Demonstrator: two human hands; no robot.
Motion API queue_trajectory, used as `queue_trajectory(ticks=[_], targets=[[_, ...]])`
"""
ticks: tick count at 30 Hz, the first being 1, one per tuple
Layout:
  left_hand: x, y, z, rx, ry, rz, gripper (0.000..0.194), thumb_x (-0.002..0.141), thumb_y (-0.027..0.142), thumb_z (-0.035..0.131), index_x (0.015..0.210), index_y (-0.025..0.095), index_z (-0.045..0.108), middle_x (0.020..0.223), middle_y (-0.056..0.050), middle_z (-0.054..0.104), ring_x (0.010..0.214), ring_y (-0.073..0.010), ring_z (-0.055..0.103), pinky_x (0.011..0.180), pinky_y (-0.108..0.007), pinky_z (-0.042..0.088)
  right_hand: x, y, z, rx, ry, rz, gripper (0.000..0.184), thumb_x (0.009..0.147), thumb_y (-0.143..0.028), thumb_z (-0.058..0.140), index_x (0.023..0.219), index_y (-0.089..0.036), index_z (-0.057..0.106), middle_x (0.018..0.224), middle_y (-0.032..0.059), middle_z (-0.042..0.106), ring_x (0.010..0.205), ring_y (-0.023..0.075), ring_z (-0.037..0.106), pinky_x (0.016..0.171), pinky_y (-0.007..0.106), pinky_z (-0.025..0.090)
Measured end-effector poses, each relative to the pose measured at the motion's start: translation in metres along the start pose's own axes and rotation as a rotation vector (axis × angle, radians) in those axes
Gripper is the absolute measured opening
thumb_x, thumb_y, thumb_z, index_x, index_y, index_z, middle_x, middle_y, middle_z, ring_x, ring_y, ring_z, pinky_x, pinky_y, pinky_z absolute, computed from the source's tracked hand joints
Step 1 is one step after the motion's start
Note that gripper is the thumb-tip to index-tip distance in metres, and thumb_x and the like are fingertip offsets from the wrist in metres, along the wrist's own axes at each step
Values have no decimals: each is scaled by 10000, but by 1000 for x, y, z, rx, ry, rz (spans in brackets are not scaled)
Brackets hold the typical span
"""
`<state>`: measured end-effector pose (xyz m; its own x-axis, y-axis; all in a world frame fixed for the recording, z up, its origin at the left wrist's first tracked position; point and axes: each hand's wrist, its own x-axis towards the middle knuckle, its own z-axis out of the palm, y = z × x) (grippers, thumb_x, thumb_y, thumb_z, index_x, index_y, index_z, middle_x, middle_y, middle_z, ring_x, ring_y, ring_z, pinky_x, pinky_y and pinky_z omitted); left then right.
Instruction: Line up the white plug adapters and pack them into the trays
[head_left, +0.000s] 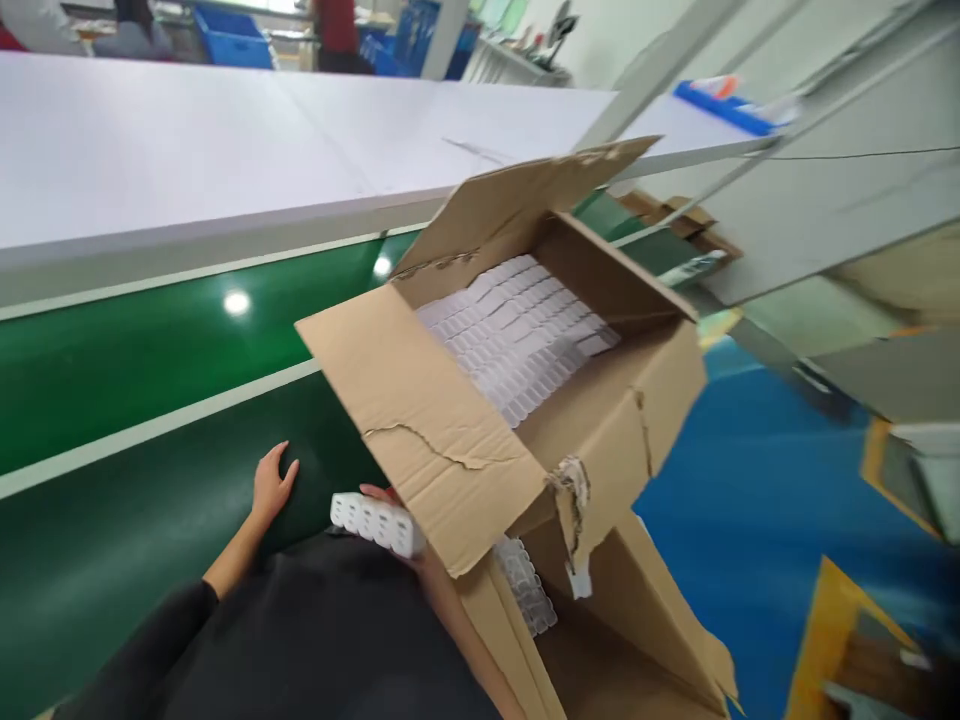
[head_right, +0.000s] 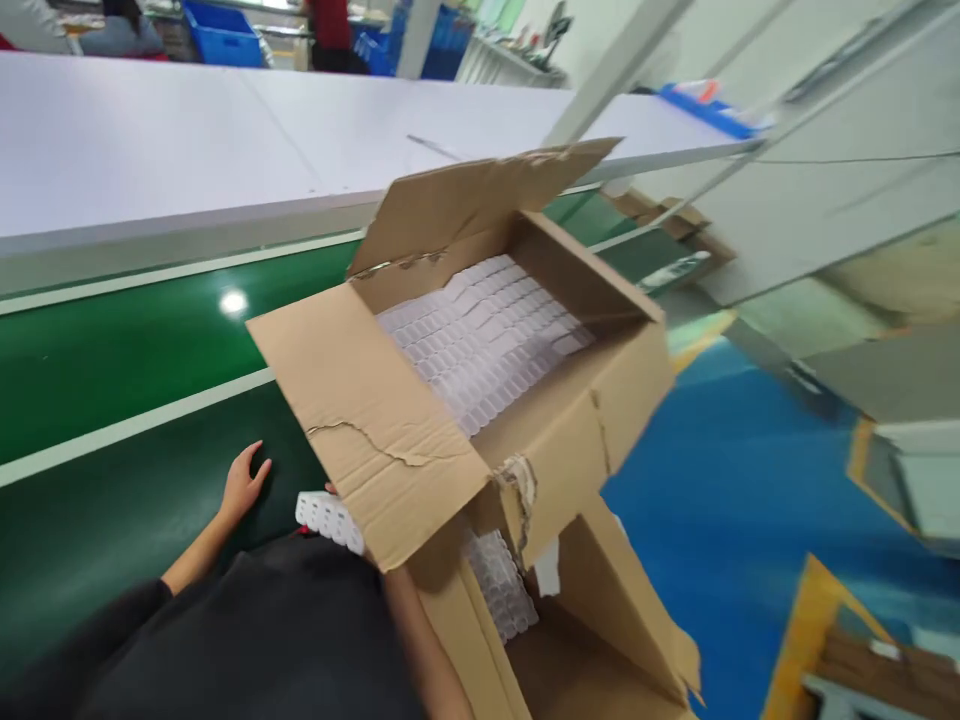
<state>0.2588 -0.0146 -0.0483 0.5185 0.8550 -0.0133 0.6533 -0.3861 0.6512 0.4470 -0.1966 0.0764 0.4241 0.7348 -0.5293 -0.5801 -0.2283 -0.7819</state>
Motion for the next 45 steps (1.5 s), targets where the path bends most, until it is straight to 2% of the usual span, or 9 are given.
queue_trajectory(ticks=[3, 6, 10, 15, 24, 29, 34, 39, 45], targets=[[-14, -5, -30, -107, -12, 102, 532, 997, 448, 322, 1436, 167, 426, 1434, -152, 523, 1329, -239, 509, 1099, -429, 440, 55, 37, 40, 35, -321, 228, 379, 954, -490, 580, 1175, -185, 630, 1147, 89, 669, 988, 208, 660, 839, 399, 570], [-37, -7, -58, -150, 6, 170, 650, 924, 598, 441, 1421, 179, 443, 1432, -152, 514, 1349, -277, 478, 1119, -451, 417, 84, 71, 73, 70, -531, 379, 465, 857, -621, 608, 1132, -249, 654, 1161, 89, 697, 1059, 266, 658, 850, 428, 555], [-62, -13, -73, -125, 22, 144, 727, 832, 653, 593, 1386, 193, 495, 1318, -142, 596, 1239, -277, 563, 1043, -420, 483, 95, 108, 105, 78, -680, 514, 484, 755, -657, 655, 1064, -285, 661, 1141, 62, 709, 1112, 278, 636, 914, 439, 521], [-77, -22, -70, -62, 17, 57, 637, 874, 612, 580, 1376, 222, 538, 1247, -111, 648, 1138, -251, 617, 955, -366, 520, 97, 125, 118, 31, -767, 632, 459, 730, -649, 659, 997, -275, 654, 1100, 56, 704, 1080, 272, 635, 943, 459, 505], [-86, -30, -64, 60, -27, -73, 544, 927, 569, 534, 1353, 233, 560, 1168, -75, 691, 1028, -214, 658, 832, -287, 532, 110, 130, 114, -81, -843, 712, 495, 729, -611, 673, 1071, -255, 632, 1077, 73, 703, 1015, 265, 644, 910, 492, 523], [-85, -36, -68, 157, -55, -100, 550, 890, 600, 584, 1320, 258, 596, 1050, -43, 710, 951, -200, 670, 738, -242, 516, 122, 135, 105, -126, -709, 573, 468, 716, -502, 706, 1119, -282, 615, 1126, 55, 682, 1097, 262, 617, 903, 447, 535], [-62, -93, -119, 322, 26, -258, 570, 929, 585, 529, 1334, 188, 587, 1074, -106, 689, 1010, -244, 650, 721, -260, 484, 129, 138, 88, -210, -554, 472, 464, 662, -361, 741, 1102, -270, 623, 874, 19, 673, 822, 209, 655, 774, 377, 552], [-28, -161, -180, 438, 30, -295, 533, 897, 540, 609, 1302, 194, 611, 1048, -138, 683, 985, -263, 623, 702, -268, 441, 121, 117, 69, -270, -549, 455, 633, 612, -198, 734, 1216, -314, 583, 1055, 30, 678, 852, 207, 682, 797, 388, 558], [-7, -184, -187, 419, -65, -140, 528, 889, 565, 586, 1288, 222, 628, 1096, -130, 671, 980, -242, 603, 740, -272, 434, 119, 108, 76, -345, -532, 403, 644, 568, -172, 788, 1157, -322, 575, 1066, 20, 617, 868, 222, 683, 709, 379, 578]])
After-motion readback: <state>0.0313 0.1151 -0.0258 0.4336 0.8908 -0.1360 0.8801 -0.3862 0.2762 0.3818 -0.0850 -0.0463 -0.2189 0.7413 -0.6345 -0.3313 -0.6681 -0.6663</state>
